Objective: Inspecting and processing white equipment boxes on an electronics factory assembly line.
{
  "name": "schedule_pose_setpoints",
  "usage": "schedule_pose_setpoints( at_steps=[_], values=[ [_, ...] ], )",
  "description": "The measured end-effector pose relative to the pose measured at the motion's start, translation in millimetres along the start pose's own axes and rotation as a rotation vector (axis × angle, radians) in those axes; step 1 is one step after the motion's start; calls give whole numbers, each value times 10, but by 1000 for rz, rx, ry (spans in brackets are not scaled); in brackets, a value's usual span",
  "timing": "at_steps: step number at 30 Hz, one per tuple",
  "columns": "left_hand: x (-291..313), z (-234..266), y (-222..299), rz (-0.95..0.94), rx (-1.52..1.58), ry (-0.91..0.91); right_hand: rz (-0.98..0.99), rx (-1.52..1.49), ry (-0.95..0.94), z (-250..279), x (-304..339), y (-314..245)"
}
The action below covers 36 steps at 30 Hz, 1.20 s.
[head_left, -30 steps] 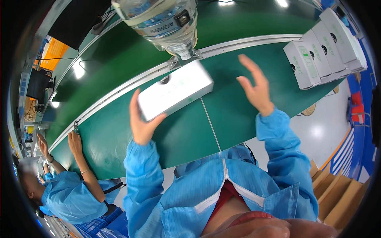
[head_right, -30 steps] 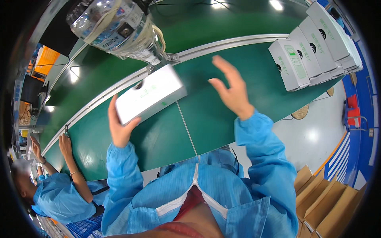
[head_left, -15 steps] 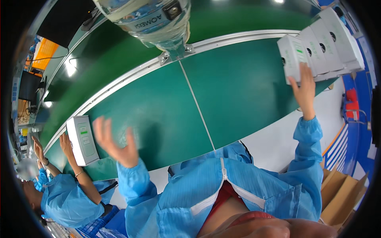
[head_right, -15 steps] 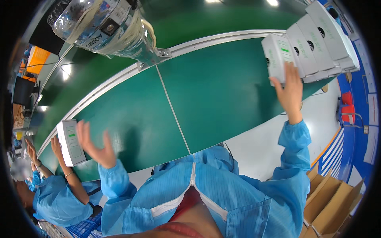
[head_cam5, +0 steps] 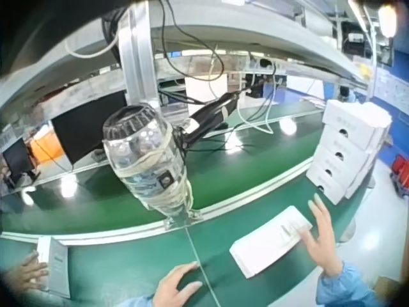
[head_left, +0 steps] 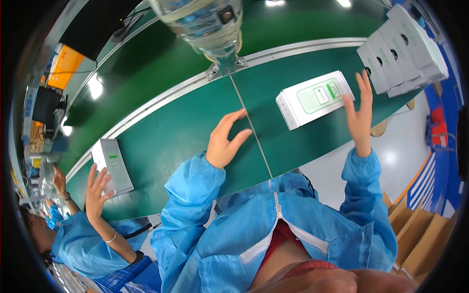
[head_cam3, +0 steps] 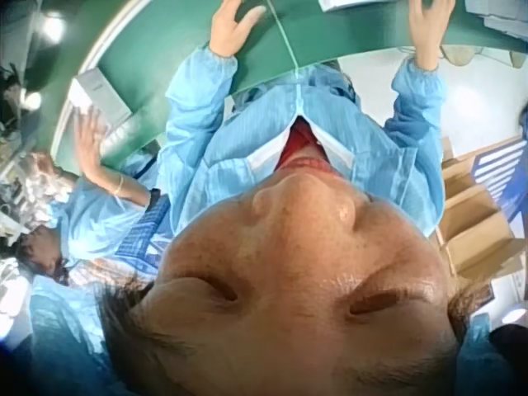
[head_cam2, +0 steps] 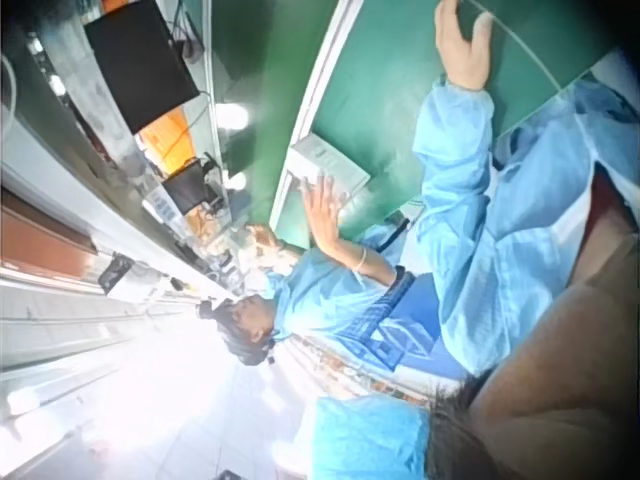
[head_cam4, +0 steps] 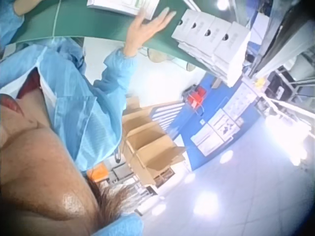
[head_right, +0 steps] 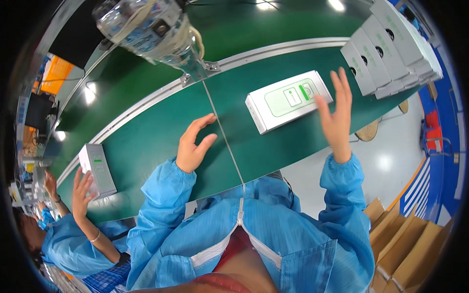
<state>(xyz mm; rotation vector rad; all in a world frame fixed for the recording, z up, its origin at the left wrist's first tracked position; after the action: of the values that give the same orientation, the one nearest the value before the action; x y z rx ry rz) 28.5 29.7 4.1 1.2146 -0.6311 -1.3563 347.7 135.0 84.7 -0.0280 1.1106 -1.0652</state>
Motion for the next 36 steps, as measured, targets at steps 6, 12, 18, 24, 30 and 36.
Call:
schedule_pose_setpoints(
  at_steps=[6,12,18,24,30,36],
  values=[
    [-109,-141,130,-122,-347,26,-765,-443,-220,-189,339,785],
    [-138,-121,197,34,-292,87,-729,-673,-379,-661,467,64],
    [-43,333,267,95,45,325,-418,-1031,-336,-971,308,-517],
    [43,490,15,55,183,543,-464,-969,-443,-1334,430,-448],
    [-141,477,-255,239,140,377,-589,-866,-541,-1544,313,-383],
    [-291,506,-216,216,197,417,-576,-866,-406,-1618,235,-403]
  ],
)
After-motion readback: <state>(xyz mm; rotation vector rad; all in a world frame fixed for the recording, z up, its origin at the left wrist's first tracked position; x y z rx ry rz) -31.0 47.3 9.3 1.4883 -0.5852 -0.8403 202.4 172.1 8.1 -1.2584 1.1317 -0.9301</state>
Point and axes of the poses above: each hand's wrist, its own x-axis away from the middle knuckle, its own z-axis out of the back of the hand, y = z × x, the point moved 5 cm from there along -x, towards the middle knuckle, and after that the axes turned 11 degrees about y, right-handed, at the moved point
